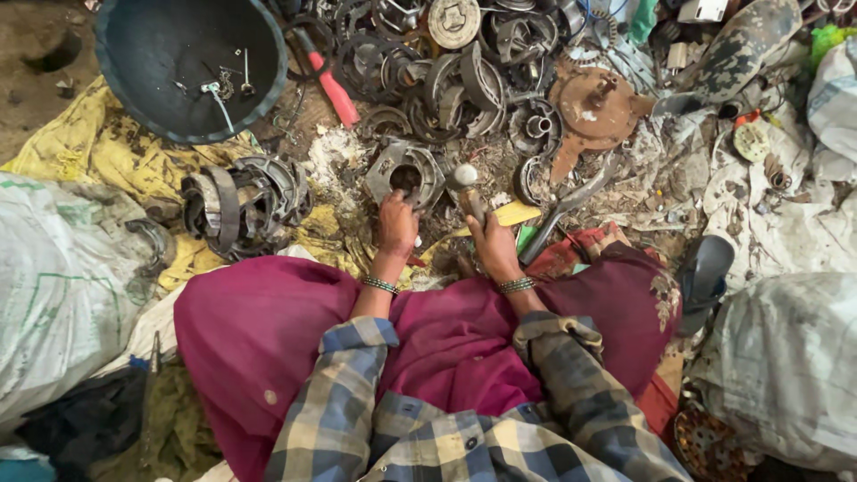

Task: The person sits on the floor and uses a hammer and a metal rod to repeatedly strike a metal component placed on a hexagonal anvil. The person adjusts the component's position occasionally while continuing to hammer it.

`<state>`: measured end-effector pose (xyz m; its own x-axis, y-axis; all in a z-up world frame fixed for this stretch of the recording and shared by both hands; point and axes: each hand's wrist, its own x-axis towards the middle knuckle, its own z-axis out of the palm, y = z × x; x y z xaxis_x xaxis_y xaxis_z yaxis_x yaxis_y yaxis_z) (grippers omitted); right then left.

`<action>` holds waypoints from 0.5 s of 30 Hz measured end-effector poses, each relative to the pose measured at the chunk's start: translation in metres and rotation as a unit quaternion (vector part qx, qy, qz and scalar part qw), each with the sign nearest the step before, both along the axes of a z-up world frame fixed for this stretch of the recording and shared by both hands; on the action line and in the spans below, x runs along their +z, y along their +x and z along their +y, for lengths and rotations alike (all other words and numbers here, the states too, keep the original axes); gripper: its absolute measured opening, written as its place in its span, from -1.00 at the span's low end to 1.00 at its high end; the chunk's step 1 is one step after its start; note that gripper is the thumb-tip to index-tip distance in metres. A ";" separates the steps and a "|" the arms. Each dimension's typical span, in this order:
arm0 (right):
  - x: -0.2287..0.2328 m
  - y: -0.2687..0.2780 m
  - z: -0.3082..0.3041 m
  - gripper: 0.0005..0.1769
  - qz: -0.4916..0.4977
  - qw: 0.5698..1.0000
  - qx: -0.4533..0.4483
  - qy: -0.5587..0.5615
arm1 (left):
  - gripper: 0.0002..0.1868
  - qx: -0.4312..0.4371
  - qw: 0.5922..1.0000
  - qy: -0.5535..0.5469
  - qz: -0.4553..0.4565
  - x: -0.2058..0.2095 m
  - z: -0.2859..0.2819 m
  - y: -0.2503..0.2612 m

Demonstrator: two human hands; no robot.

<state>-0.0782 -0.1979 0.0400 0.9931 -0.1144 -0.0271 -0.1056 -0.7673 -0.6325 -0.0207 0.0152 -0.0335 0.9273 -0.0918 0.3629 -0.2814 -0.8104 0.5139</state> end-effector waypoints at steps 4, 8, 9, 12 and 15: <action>0.037 -0.004 -0.003 -0.54 -0.080 0.995 -0.013 0.063 | -0.68 -0.004 0.999 0.002 0.037 -0.002 -0.008 0.004; 0.046 -0.004 -0.010 -0.67 -0.241 0.964 0.079 0.084 | -0.75 -0.006 0.998 0.029 0.061 0.004 -0.012 0.009; 0.042 -0.003 -0.008 -0.69 -0.255 0.957 0.104 0.088 | -0.72 -0.005 0.997 0.027 0.070 0.003 -0.011 0.011; 0.024 0.005 0.001 -0.53 -0.030 0.999 0.013 0.032 | -0.80 -0.017 0.998 0.040 0.053 -0.003 -0.009 0.012; 0.018 0.011 0.004 -0.54 0.022 0.998 0.028 -0.058 | -0.94 -0.011 0.994 0.104 0.038 -0.008 -0.009 0.020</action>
